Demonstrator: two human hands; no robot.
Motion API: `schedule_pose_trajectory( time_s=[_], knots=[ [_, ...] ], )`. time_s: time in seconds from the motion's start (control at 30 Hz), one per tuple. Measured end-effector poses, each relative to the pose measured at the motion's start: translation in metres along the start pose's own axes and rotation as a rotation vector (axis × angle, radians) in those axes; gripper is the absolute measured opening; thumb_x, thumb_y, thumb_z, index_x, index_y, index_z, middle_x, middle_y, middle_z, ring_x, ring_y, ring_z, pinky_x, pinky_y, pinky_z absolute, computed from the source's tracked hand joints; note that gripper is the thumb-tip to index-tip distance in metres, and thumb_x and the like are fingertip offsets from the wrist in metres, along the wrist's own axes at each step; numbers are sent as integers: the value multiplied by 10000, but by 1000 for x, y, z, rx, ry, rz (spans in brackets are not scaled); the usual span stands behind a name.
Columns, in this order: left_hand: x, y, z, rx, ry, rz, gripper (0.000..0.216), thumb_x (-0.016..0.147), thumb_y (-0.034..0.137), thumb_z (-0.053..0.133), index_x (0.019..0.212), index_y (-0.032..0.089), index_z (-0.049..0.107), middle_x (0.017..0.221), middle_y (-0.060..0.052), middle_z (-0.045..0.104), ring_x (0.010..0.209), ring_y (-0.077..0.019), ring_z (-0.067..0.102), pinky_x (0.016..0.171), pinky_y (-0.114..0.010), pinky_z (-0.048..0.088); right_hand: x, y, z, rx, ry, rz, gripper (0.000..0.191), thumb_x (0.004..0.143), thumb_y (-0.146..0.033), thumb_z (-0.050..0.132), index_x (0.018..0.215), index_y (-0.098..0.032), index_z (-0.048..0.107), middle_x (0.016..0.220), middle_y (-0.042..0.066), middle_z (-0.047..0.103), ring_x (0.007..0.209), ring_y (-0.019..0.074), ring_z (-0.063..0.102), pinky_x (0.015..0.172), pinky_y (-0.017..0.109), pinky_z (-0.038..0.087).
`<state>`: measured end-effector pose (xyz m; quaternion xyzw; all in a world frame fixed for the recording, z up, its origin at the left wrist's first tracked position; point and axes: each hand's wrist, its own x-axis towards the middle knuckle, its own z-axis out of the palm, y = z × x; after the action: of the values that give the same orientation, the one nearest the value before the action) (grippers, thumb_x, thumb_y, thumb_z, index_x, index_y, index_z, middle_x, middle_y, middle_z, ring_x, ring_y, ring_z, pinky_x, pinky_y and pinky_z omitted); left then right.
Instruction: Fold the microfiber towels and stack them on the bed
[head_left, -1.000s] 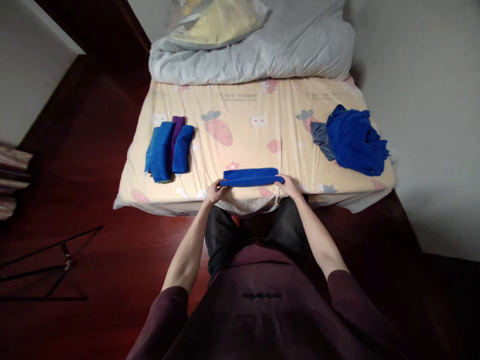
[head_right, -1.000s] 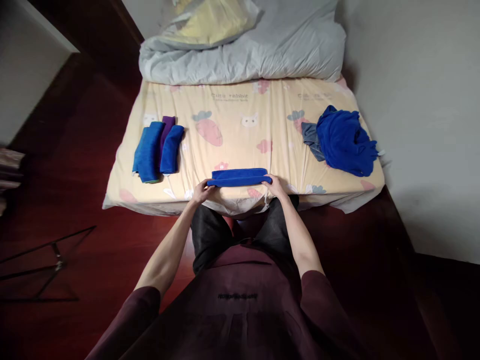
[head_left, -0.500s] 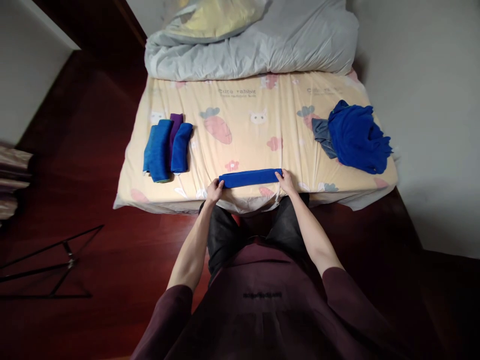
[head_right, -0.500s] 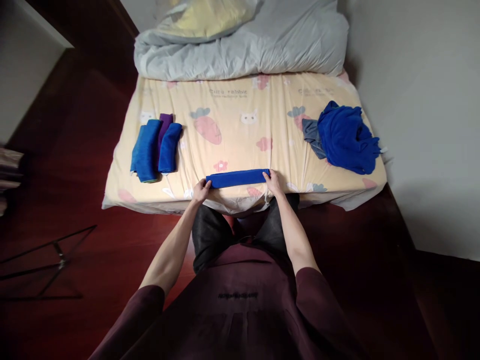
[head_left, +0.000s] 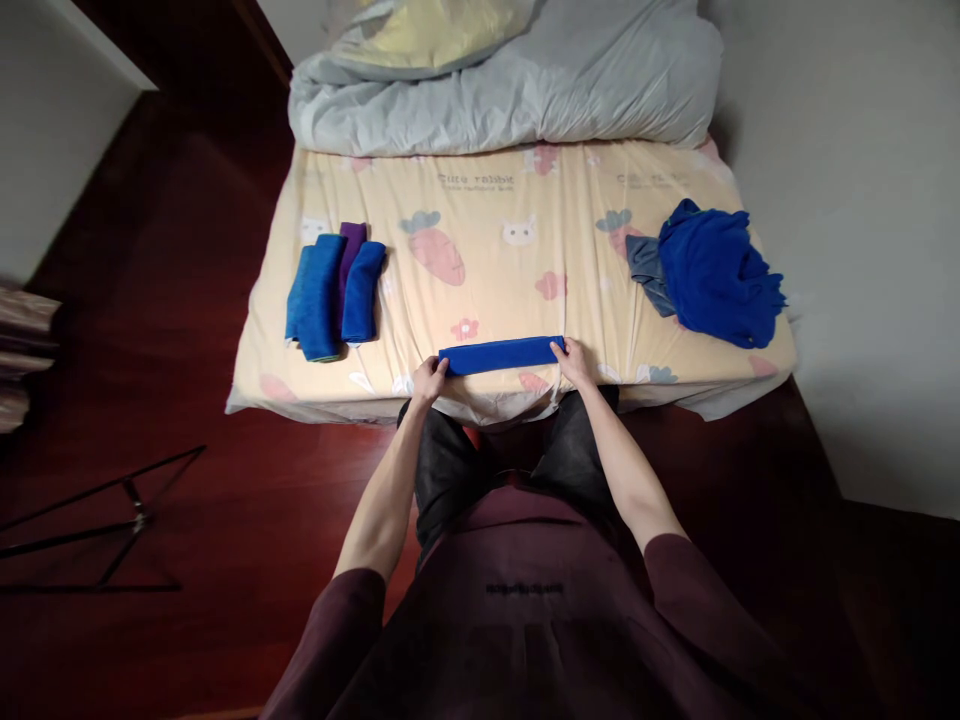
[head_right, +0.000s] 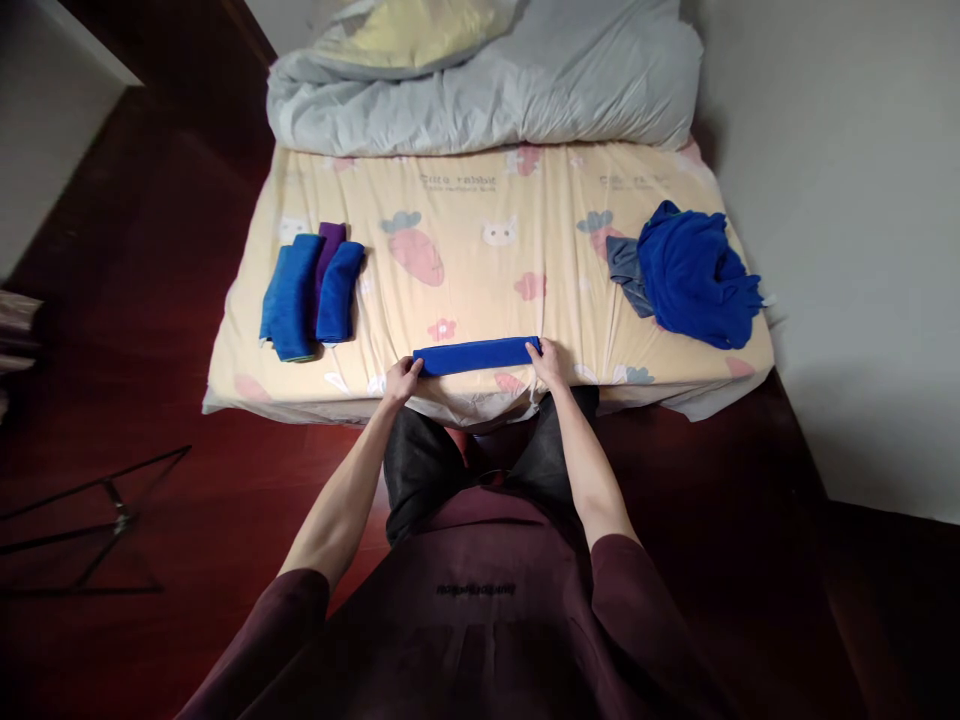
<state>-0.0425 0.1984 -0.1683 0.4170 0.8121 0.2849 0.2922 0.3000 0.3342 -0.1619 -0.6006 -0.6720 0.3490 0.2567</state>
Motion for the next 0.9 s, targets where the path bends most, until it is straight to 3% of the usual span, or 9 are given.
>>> schedule_pose_trajectory(
  time_s=[0.23,0.47,0.53,0.6,0.67,0.7,0.77,0.83,0.9],
  knots=[
    [3,9,0,73,19,-109,421,956,466,508,1101,135,725,1133,-164,756,1099,-297,678,975,-359,467,6,-8,3,-143,28,109,232,909,-437,649,888,-208,682,875,56,727,822,210,665,749,283,482],
    [11,22,2,69,39,-188,330,915,400,564,1058,141,711,1087,-178,761,1110,-323,688,999,-398,477,11,-6,-10,-297,7,218,320,834,-521,746,934,-217,725,986,86,767,982,273,703,883,357,534],
    [7,24,1,59,78,-183,304,909,371,578,1092,151,680,1096,-173,747,1125,-313,679,1014,-408,480,14,-7,-15,-320,3,168,348,831,-478,752,1041,-203,715,1065,114,752,1048,294,691,944,401,536],
    [-5,25,0,-7,186,-172,329,909,362,590,1164,158,626,1141,-173,716,1133,-292,670,1013,-412,494,18,-12,-19,-315,-15,4,397,834,-362,743,1181,-178,684,1181,148,716,1133,303,664,1019,432,517],
    [-28,24,3,-191,279,-203,343,916,383,599,1183,169,579,1124,-157,693,1056,-264,688,954,-413,537,24,-19,-20,-291,-77,-230,441,837,-240,697,1271,-169,659,1291,159,673,1218,299,628,1093,439,480],
    [-41,24,7,-333,269,-244,328,918,404,606,1151,176,573,1070,-137,692,977,-247,701,901,-408,561,27,-24,-19,-281,-123,-334,455,839,-201,670,1293,-172,656,1331,152,658,1254,293,612,1123,437,462],
    [-66,27,22,-668,80,-348,299,916,448,635,1047,185,585,946,-91,689,842,-213,710,817,-388,591,34,-36,-14,-288,-221,-461,481,843,-180,641,1324,-184,655,1382,128,644,1306,283,585,1161,436,434],
    [-83,36,40,-999,-151,-422,287,877,429,719,964,177,612,923,-95,700,859,-207,726,847,-370,597,43,-48,-7,-350,-327,-488,511,831,-206,672,1341,-193,657,1404,116,644,1319,289,584,1166,441,429],
    [-86,49,58,-1266,-233,-474,267,832,374,795,901,179,625,936,-104,716,928,-207,734,921,-349,588,52,-60,0,-444,-454,-458,559,776,-243,755,1329,-217,676,1384,107,668,1272,304,623,1127,435,460]
  ],
)
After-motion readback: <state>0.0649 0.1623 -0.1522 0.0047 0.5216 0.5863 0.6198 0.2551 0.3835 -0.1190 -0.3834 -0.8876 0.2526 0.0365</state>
